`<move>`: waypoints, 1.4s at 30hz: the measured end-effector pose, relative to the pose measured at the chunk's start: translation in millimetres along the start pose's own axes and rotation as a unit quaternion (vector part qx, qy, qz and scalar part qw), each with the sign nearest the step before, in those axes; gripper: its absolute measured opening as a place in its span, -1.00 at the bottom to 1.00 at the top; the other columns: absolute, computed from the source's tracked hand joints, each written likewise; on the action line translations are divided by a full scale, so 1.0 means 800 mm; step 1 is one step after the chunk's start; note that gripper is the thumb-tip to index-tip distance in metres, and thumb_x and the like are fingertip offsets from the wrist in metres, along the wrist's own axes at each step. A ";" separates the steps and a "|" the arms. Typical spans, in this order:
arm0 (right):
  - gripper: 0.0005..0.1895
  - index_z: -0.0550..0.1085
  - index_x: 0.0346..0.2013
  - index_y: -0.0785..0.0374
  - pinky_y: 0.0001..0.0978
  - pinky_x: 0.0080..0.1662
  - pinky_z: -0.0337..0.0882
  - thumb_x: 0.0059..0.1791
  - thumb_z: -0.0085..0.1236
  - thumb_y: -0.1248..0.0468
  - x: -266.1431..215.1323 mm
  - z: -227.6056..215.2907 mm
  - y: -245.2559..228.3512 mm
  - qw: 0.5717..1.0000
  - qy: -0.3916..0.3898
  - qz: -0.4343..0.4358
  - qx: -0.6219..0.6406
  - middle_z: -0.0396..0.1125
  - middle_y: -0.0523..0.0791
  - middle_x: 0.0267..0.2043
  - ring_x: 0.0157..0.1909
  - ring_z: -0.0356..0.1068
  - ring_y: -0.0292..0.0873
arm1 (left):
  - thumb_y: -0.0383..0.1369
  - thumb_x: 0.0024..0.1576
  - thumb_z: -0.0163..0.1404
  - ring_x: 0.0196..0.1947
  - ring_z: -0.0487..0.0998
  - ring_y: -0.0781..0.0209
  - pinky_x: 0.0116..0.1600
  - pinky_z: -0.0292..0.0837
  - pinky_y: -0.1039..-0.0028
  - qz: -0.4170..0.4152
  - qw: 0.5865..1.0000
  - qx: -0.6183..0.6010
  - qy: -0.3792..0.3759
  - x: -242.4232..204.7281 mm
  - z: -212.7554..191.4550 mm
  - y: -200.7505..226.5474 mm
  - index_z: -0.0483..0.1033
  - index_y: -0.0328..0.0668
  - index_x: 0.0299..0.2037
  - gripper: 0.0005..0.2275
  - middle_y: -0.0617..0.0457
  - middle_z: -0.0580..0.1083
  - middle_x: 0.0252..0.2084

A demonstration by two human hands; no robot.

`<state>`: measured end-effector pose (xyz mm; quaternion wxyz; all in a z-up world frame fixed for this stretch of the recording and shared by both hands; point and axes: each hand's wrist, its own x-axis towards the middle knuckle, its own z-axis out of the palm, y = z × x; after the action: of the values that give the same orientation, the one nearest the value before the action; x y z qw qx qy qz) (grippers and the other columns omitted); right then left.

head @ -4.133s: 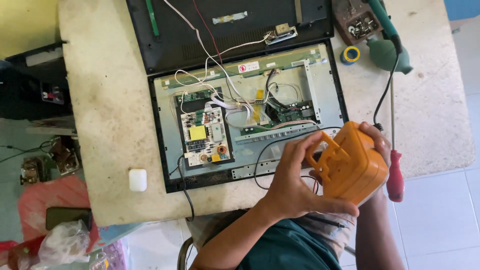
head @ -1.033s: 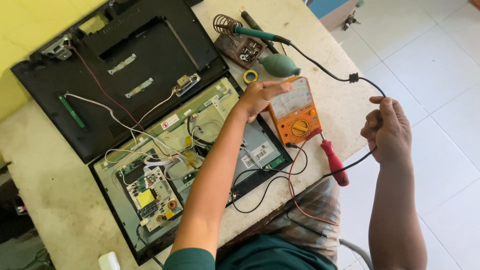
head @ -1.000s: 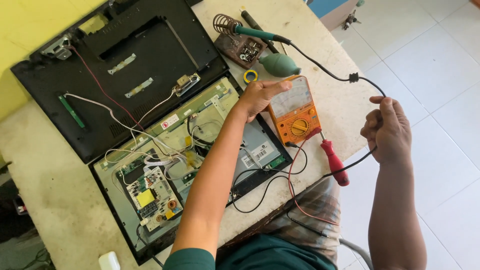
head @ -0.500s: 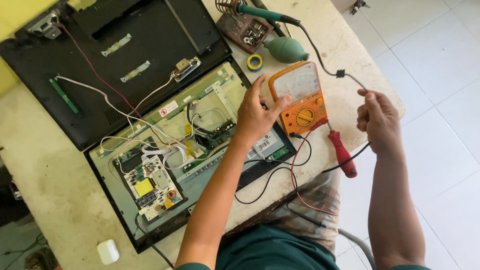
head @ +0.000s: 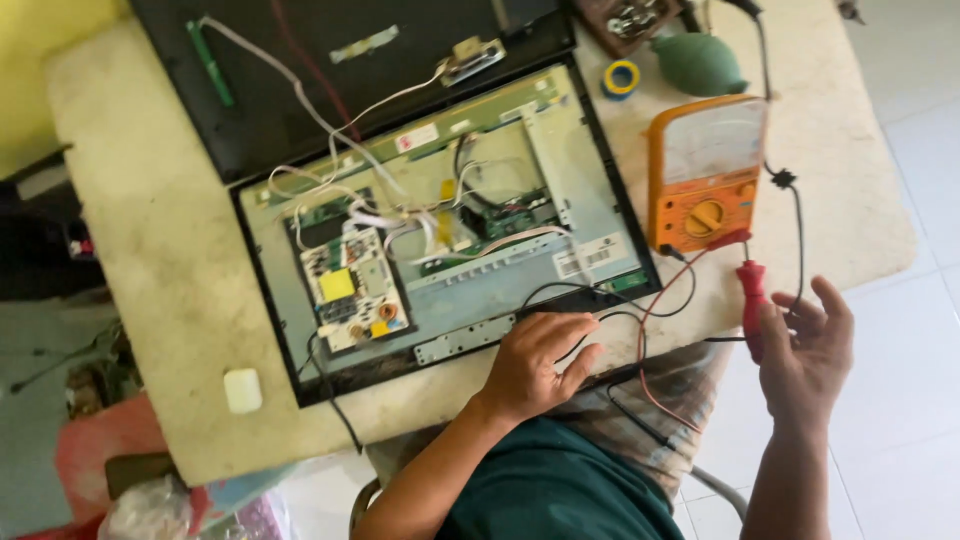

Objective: The person uses a screwdriver to remove screws from the back of a television set. They then lift the back cover to expose the internal components and use a multimeter to test the circuitry.

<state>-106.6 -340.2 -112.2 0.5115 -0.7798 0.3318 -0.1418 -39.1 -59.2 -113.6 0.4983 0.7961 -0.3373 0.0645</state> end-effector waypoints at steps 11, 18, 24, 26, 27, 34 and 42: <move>-0.18 0.06 0.40 0.27 -0.16 -0.02 0.44 0.00 0.38 0.30 -0.067 0.030 0.003 0.994 0.033 -0.031 -0.104 -0.10 0.15 0.27 0.10 0.21 -0.01 | -0.48 0.23 0.16 -0.11 0.60 0.02 -0.01 0.54 0.28 0.104 0.990 0.092 -0.002 -0.046 0.008 -0.042 0.58 -0.34 0.00 -0.82 -0.11 0.59 -0.05; 0.10 -0.42 0.51 0.23 -0.48 -0.04 0.56 0.04 0.25 0.29 -0.069 0.049 0.022 0.995 0.054 0.072 0.037 0.46 0.02 0.00 -0.24 0.48 -0.26 | -0.43 0.28 0.07 -0.11 0.59 0.04 -0.03 0.52 0.30 0.095 0.987 0.126 -0.009 -0.041 0.003 -0.036 0.58 -0.31 0.01 -0.83 -0.10 0.59 -0.03; 0.12 -0.51 0.51 0.33 -0.40 0.29 0.26 0.07 0.17 0.17 -0.095 0.050 -0.015 0.991 0.045 0.121 0.018 0.54 -0.08 -0.10 -0.04 0.48 -0.35 | -0.43 0.26 0.11 -0.08 0.57 0.02 -0.01 0.50 0.29 0.091 0.988 0.122 -0.006 -0.048 0.010 -0.042 0.57 -0.27 0.05 -0.81 -0.07 0.57 0.01; 0.06 -0.44 0.51 0.26 -0.40 0.24 0.35 0.09 0.19 0.24 -0.100 0.050 0.015 0.994 0.064 0.084 0.032 0.51 -0.05 -0.12 -0.06 0.49 -0.31 | -0.44 0.26 0.10 -0.08 0.58 0.01 0.01 0.50 0.28 0.089 0.989 0.115 -0.003 -0.049 0.008 -0.039 0.57 -0.29 0.03 -0.82 -0.08 0.57 0.00; 0.00 -0.37 0.52 0.19 -0.41 0.19 0.43 0.10 0.20 0.32 -0.099 0.052 0.029 0.994 0.083 0.048 0.050 0.48 -0.02 -0.14 -0.07 0.50 -0.27 | -0.44 0.26 0.09 -0.08 0.58 0.00 0.03 0.50 0.27 0.090 0.990 0.110 -0.002 -0.047 0.006 -0.039 0.57 -0.30 0.02 -0.83 -0.09 0.57 -0.01; -0.24 -0.18 0.31 0.24 -0.27 0.15 0.48 0.09 0.19 0.32 -0.097 0.068 0.032 0.996 0.055 0.049 0.057 0.47 0.12 0.05 0.05 0.49 -0.16 | -0.45 0.24 0.11 -0.08 0.58 0.01 0.02 0.53 0.26 0.083 0.991 0.109 0.002 -0.054 0.016 -0.048 0.56 -0.27 0.05 -0.80 -0.08 0.57 0.00; -0.79 0.38 -0.24 0.23 -0.51 -0.08 0.35 0.10 0.28 0.46 -0.083 0.086 0.128 0.976 0.183 -0.102 0.058 0.36 -0.12 -0.27 -0.18 0.37 -0.27 | -0.45 0.26 0.10 -0.07 0.56 0.00 0.02 0.50 0.23 0.086 0.991 0.106 -0.001 -0.058 0.019 -0.051 0.53 -0.26 0.08 -0.79 -0.06 0.54 0.02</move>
<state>-154.9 -273.9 -225.5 0.4692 -0.7397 0.3298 -0.3521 -53.1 -38.8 -172.0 0.4029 0.8126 -0.3965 0.1418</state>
